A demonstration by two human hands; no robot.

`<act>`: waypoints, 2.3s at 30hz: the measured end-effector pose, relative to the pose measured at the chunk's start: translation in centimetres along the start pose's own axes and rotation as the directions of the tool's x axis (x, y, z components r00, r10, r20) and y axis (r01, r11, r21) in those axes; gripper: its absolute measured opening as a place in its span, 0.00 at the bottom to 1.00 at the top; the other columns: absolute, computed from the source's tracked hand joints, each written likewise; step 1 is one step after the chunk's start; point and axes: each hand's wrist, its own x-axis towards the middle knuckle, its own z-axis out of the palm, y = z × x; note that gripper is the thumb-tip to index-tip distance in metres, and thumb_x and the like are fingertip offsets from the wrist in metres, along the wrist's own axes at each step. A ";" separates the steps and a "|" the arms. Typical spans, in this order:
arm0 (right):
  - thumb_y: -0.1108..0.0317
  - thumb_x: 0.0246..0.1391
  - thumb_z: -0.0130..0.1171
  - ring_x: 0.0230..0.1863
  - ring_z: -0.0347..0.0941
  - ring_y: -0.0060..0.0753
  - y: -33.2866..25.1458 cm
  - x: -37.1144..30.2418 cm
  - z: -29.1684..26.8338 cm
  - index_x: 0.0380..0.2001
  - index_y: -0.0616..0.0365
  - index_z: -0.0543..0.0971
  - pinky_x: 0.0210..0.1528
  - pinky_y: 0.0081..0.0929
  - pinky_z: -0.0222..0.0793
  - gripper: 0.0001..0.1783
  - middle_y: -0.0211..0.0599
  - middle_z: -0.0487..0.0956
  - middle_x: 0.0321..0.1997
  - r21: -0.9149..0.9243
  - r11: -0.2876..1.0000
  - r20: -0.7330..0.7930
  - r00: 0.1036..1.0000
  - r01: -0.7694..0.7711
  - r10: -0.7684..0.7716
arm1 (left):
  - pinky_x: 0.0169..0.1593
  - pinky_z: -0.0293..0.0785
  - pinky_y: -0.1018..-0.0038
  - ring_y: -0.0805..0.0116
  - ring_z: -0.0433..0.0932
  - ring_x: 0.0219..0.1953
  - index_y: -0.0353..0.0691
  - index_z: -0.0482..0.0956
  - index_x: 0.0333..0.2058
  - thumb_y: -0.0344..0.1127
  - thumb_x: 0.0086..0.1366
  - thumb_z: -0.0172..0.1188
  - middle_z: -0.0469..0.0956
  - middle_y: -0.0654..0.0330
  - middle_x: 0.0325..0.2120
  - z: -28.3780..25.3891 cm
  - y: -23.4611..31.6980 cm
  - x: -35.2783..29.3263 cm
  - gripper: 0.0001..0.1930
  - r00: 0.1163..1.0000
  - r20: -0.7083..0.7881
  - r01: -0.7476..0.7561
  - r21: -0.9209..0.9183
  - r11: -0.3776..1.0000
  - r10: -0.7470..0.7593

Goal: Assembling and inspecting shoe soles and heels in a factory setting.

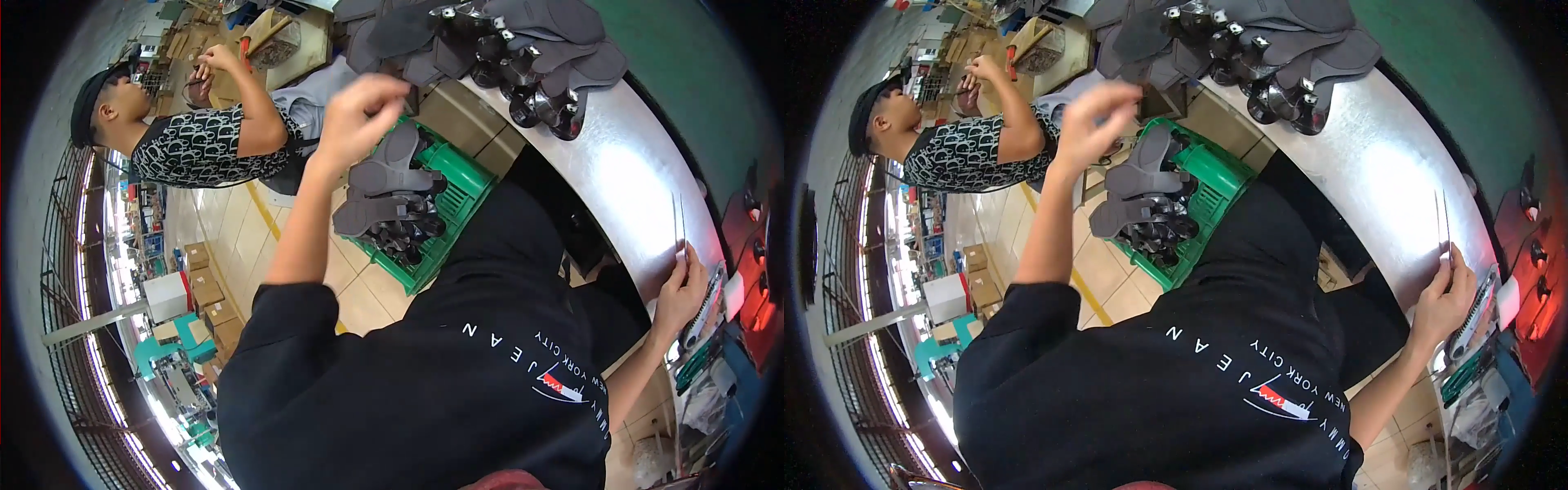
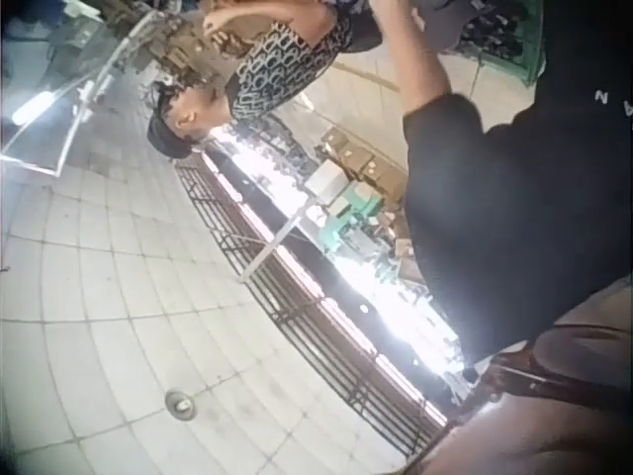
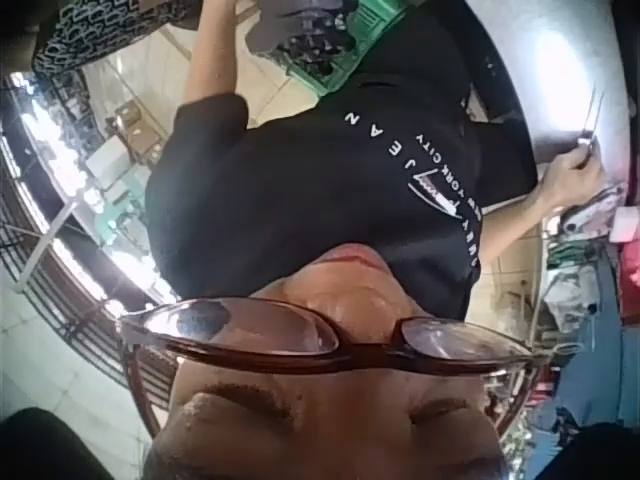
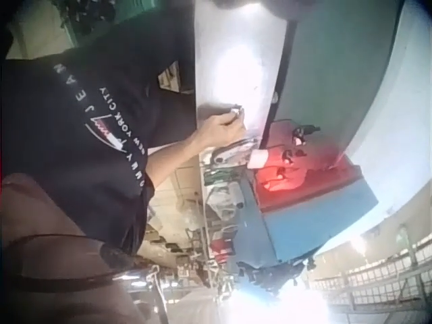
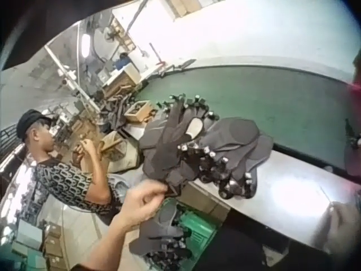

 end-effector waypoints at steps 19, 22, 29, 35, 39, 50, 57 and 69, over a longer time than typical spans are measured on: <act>0.72 0.59 0.53 0.40 0.75 0.36 0.9 0.4 1.2 0.48 0.55 0.80 0.45 0.28 0.68 0.14 0.39 0.79 0.38 0.030 0.999 0.001 0.999 0.045 -0.045 | 0.67 0.46 0.41 0.50 0.34 0.72 0.54 0.36 0.70 0.45 0.26 0.80 0.36 0.57 0.72 3.5 -7.9 -4.8 0.74 0.293 0.885 -0.478 0.463 0.747 -0.361; 0.72 0.59 0.52 0.41 0.75 0.38 0.7 0.3 1.1 0.48 0.54 0.80 0.46 0.30 0.68 0.14 0.39 0.79 0.39 -0.044 0.997 -0.015 0.998 0.068 -0.068 | 0.67 0.46 0.42 0.52 0.35 0.73 0.55 0.34 0.70 0.46 0.26 0.80 0.36 0.58 0.72 4.1 -8.8 -3.9 0.75 0.226 0.910 -0.610 0.411 0.677 -0.349; 0.72 0.59 0.52 0.42 0.75 0.40 1.1 0.2 1.4 0.47 0.53 0.79 0.47 0.30 0.68 0.14 0.38 0.79 0.40 -0.064 0.996 -0.050 0.997 0.062 -0.066 | 0.67 0.50 0.50 0.50 0.57 0.65 0.36 0.63 0.54 0.66 0.25 0.75 0.61 0.52 0.59 6.1 -9.2 -3.7 0.59 0.286 0.956 -0.671 0.245 0.700 -0.060; 0.72 0.59 0.51 0.42 0.75 0.40 0.6 0.1 1.2 0.47 0.53 0.79 0.46 0.30 0.68 0.14 0.37 0.79 0.39 -0.098 0.993 -0.074 0.994 0.067 -0.075 | 0.58 0.59 0.59 0.57 0.74 0.45 0.37 0.69 0.42 0.70 0.25 0.72 0.74 0.55 0.37 6.4 -10.9 -4.4 0.50 0.394 0.899 -0.698 0.159 0.698 0.189; 0.72 0.59 0.51 0.42 0.74 0.40 0.7 0.0 1.5 0.47 0.53 0.79 0.45 0.30 0.68 0.14 0.37 0.79 0.39 -0.067 0.995 -0.075 0.994 0.072 -0.077 | 0.51 0.63 0.62 0.56 0.75 0.41 0.40 0.69 0.42 0.62 0.29 0.74 0.75 0.56 0.34 6.2 -10.1 -5.0 0.44 0.472 0.865 -0.631 0.197 0.751 0.170; 0.71 0.59 0.51 0.41 0.75 0.40 1.3 0.3 1.9 0.47 0.52 0.79 0.45 0.31 0.68 0.14 0.36 0.79 0.40 -0.081 0.992 -0.081 0.992 0.092 -0.099 | 0.46 0.67 0.61 0.53 0.76 0.38 0.41 0.69 0.44 0.43 0.31 0.75 0.75 0.54 0.30 1.7 -8.5 -3.8 0.38 0.746 0.640 -0.435 0.262 0.861 0.182; 0.72 0.58 0.51 0.41 0.74 0.41 0.7 0.0 1.4 0.46 0.52 0.79 0.44 0.32 0.68 0.14 0.37 0.78 0.38 -0.095 0.994 -0.088 0.994 0.057 -0.065 | 0.46 0.73 0.72 0.72 0.76 0.42 0.35 0.74 0.46 0.30 0.44 0.71 0.79 0.60 0.39 -1.2 -1.6 -2.3 0.27 0.735 0.596 0.516 -0.185 0.836 -0.322; 0.72 0.53 0.57 0.37 0.71 0.42 -1.0 -0.1 1.0 0.42 0.50 0.81 0.40 0.36 0.68 0.12 0.36 0.75 0.35 -0.003 0.999 -0.179 0.983 0.042 -0.042 | 0.31 0.76 0.75 0.70 0.79 0.27 0.35 0.80 0.31 0.31 0.48 0.70 0.80 0.60 0.26 8.1 16.5 6.3 0.12 0.615 0.767 0.751 -0.500 0.432 -0.182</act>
